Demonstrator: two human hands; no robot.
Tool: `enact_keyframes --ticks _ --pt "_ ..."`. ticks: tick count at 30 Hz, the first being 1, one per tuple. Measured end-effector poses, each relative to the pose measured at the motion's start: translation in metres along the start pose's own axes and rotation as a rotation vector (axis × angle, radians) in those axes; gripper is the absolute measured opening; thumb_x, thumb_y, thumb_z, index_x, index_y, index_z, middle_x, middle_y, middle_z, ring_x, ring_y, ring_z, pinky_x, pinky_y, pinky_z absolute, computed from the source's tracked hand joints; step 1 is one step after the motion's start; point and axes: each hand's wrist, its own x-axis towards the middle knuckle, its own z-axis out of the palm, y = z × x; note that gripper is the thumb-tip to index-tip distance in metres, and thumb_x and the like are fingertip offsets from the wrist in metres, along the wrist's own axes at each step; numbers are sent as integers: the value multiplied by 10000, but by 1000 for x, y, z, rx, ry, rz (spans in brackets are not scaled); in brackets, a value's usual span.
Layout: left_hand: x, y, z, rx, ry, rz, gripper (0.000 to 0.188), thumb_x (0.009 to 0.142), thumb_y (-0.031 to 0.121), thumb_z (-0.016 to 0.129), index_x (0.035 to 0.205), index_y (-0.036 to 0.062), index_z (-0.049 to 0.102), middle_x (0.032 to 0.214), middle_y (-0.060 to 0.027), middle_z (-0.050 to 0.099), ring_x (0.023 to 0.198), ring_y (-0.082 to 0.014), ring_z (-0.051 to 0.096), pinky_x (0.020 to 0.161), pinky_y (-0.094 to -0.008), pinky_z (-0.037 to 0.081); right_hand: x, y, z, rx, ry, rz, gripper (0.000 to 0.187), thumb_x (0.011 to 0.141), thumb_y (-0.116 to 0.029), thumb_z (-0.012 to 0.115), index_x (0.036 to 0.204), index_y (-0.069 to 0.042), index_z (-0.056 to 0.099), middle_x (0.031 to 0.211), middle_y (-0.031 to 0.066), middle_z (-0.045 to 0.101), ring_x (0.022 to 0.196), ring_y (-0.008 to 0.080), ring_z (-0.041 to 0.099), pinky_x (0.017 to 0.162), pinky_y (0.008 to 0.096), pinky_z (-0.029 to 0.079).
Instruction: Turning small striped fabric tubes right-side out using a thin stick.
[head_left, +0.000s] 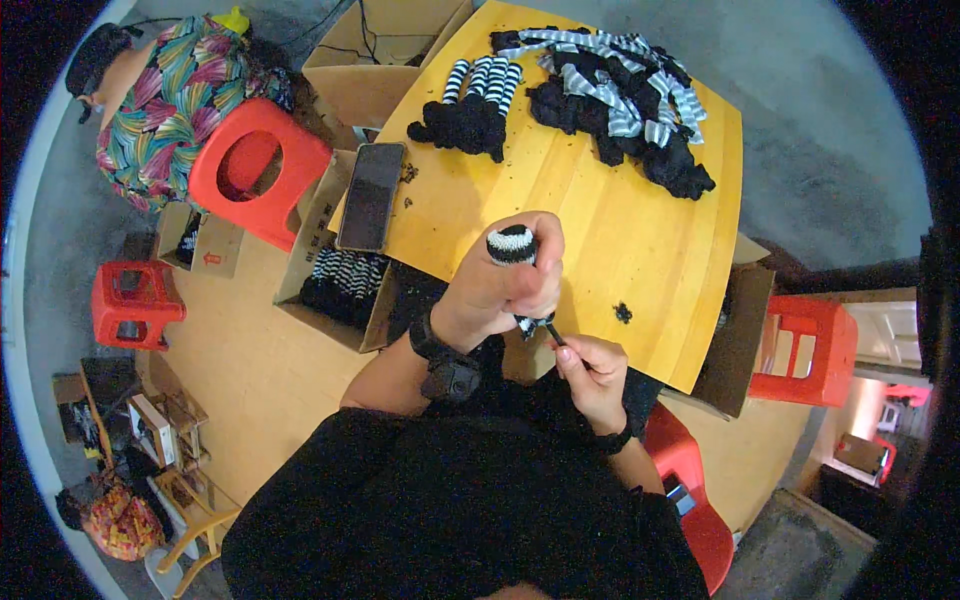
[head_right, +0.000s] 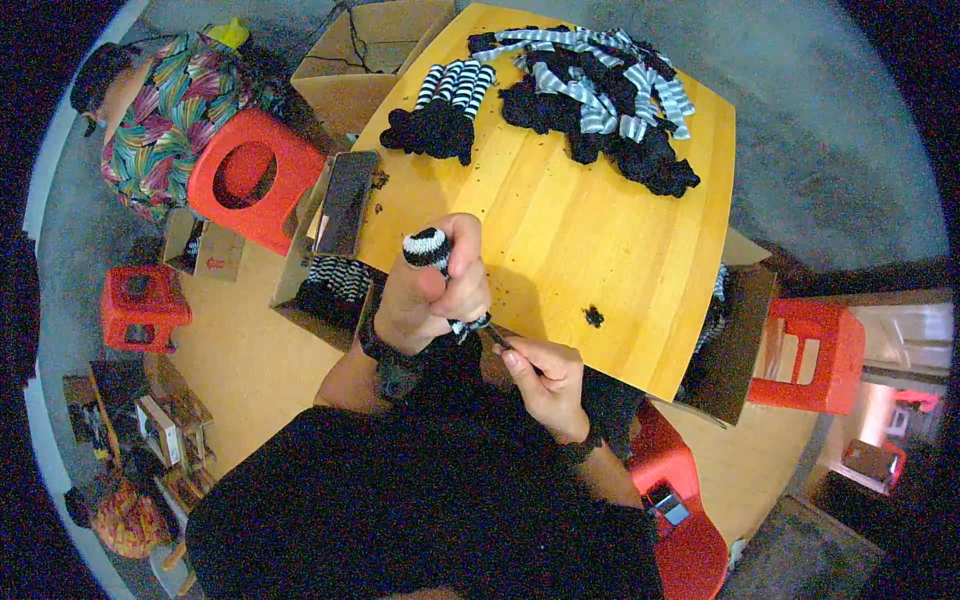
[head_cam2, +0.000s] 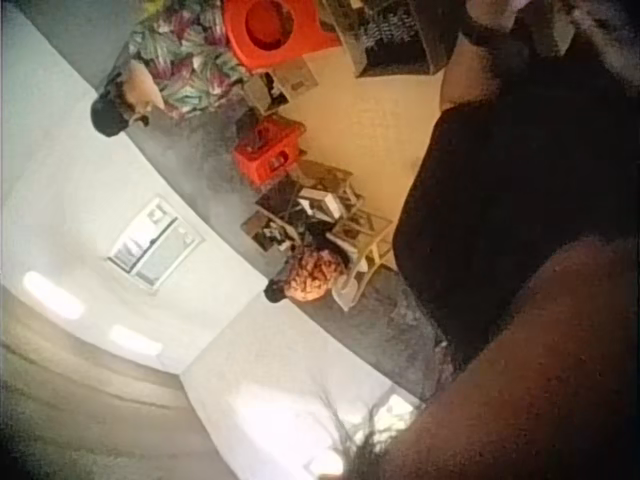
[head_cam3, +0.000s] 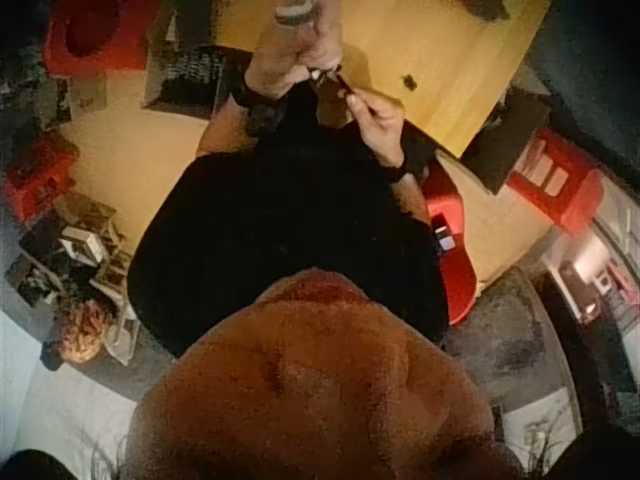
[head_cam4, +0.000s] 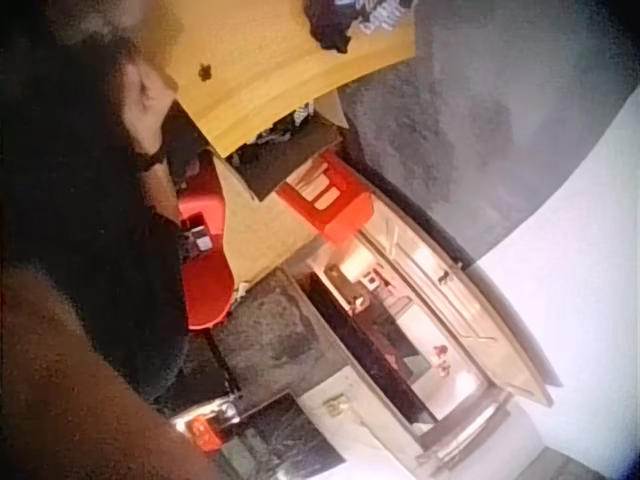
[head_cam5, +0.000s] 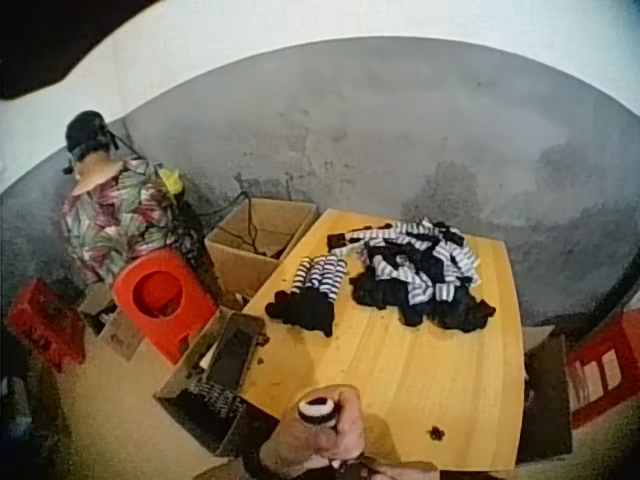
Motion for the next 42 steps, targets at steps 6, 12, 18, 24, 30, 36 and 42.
enact_keyframes --ticks 6,12,18,24,30,36,42 --pt "2 -3 10 71 43 -97 290 796 249 644 720 56 442 514 38 398 401 -41 346 391 -196 263 4 -10 16 262 -4 23 176 872 -114 527 849 34 620 621 21 560 534 71 478 489 208 383" --pt "-4 -18 4 207 102 -74 388 864 402 500 747 34 455 492 9 375 391 -58 316 383 -201 248 20 -24 17 306 -63 135 239 892 -134 499 703 -1 557 580 -2 513 518 62 448 483 197 352" --pt "2 -9 5 205 199 141 241 885 258 502 960 32 464 655 -48 494 505 -92 434 477 -212 343 19 -13 9 197 -34 119 233 893 -152 504 722 -7 566 574 -20 499 523 47 430 490 191 344" --pt "4 9 -11 180 293 363 210 902 274 466 940 68 473 677 -51 512 535 -143 496 505 -253 409 6 -1 4 116 7 104 167 868 -135 547 859 6 637 575 -27 516 514 37 435 472 182 348" --pt "8 10 -10 193 307 385 211 903 285 456 948 79 460 697 -47 511 542 -145 499 513 -264 417 -2 2 -2 72 25 94 159 854 -129 567 843 9 646 594 -23 539 519 32 440 472 182 353" --pt "7 4 -4 215 257 358 236 893 291 477 935 60 449 710 -62 525 590 -177 519 590 -308 437 0 -2 4 83 81 100 177 869 -138 547 856 13 640 570 -26 512 506 38 436 467 188 355" --pt "5 -2 -2 249 204 338 243 893 287 478 920 47 446 691 -81 552 650 -230 556 671 -364 448 3 -7 6 114 66 68 179 870 -140 545 853 13 637 580 -20 520 512 41 441 469 185 356"
